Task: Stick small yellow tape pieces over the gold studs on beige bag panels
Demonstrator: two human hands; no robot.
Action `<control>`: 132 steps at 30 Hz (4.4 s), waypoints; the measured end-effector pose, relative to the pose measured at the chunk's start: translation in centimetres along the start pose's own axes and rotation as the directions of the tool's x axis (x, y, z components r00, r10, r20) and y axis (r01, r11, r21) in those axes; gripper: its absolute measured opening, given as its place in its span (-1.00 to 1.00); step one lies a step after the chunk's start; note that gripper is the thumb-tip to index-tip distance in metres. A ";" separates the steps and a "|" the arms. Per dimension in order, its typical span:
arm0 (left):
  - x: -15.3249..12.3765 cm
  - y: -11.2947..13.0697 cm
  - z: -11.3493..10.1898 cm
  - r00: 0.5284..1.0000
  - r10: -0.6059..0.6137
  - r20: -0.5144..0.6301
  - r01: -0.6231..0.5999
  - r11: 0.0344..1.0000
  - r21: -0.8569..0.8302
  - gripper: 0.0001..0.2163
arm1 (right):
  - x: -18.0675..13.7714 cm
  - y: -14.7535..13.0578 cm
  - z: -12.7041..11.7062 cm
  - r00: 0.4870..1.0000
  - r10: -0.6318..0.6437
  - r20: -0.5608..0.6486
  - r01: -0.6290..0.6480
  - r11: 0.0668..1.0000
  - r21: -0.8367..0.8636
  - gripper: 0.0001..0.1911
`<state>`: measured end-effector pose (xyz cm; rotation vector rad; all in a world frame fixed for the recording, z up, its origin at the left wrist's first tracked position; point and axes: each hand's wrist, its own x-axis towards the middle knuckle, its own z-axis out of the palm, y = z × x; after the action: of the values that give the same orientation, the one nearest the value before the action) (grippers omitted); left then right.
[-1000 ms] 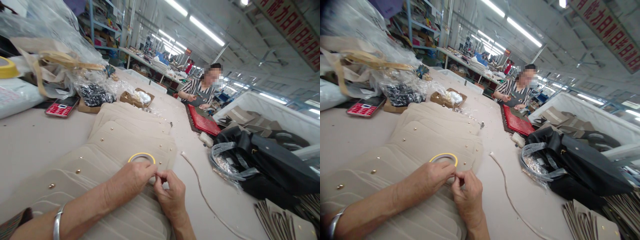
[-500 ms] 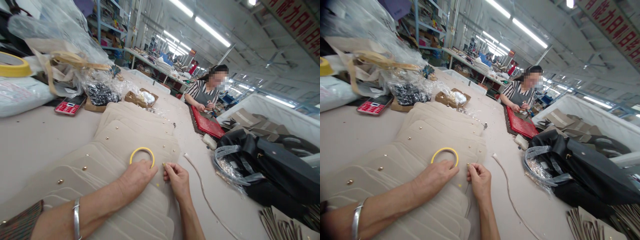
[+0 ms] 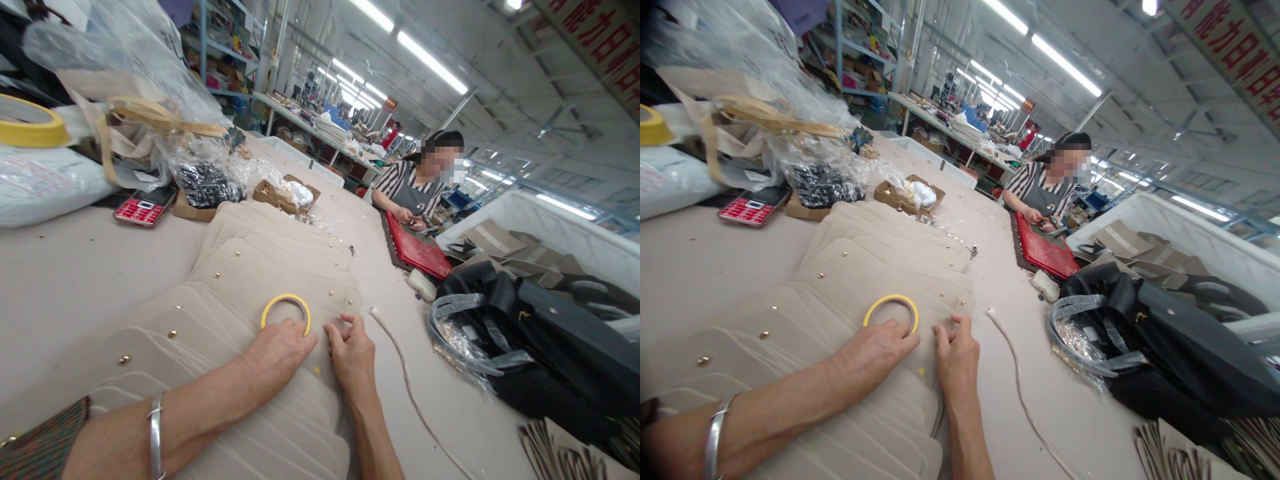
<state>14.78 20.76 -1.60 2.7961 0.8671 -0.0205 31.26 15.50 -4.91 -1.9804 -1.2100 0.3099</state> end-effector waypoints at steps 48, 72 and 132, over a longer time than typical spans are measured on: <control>-0.1 -3.2 0.8 0.891 0.123 -0.436 -0.227 0.954 -0.194 -0.61 | 1.2 -1.7 -1.3 0.977 -0.206 0.061 0.185 0.949 0.254 -0.77; 0.0 -2.6 -0.1 0.904 0.132 -0.406 -0.213 0.964 -0.162 -0.86 | -1.6 -4.3 -0.2 0.939 -0.342 -0.042 0.344 0.929 0.136 -0.85; -1.3 -3.4 -2.5 0.942 0.311 -0.127 -0.319 0.947 -0.044 -0.89 | -0.8 -2.1 -0.3 0.939 -0.128 0.318 0.192 0.965 -0.177 -0.86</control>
<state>11.68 23.23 0.26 2.8634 0.4230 0.2214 29.69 15.19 -3.34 -2.0425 -1.6500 0.4335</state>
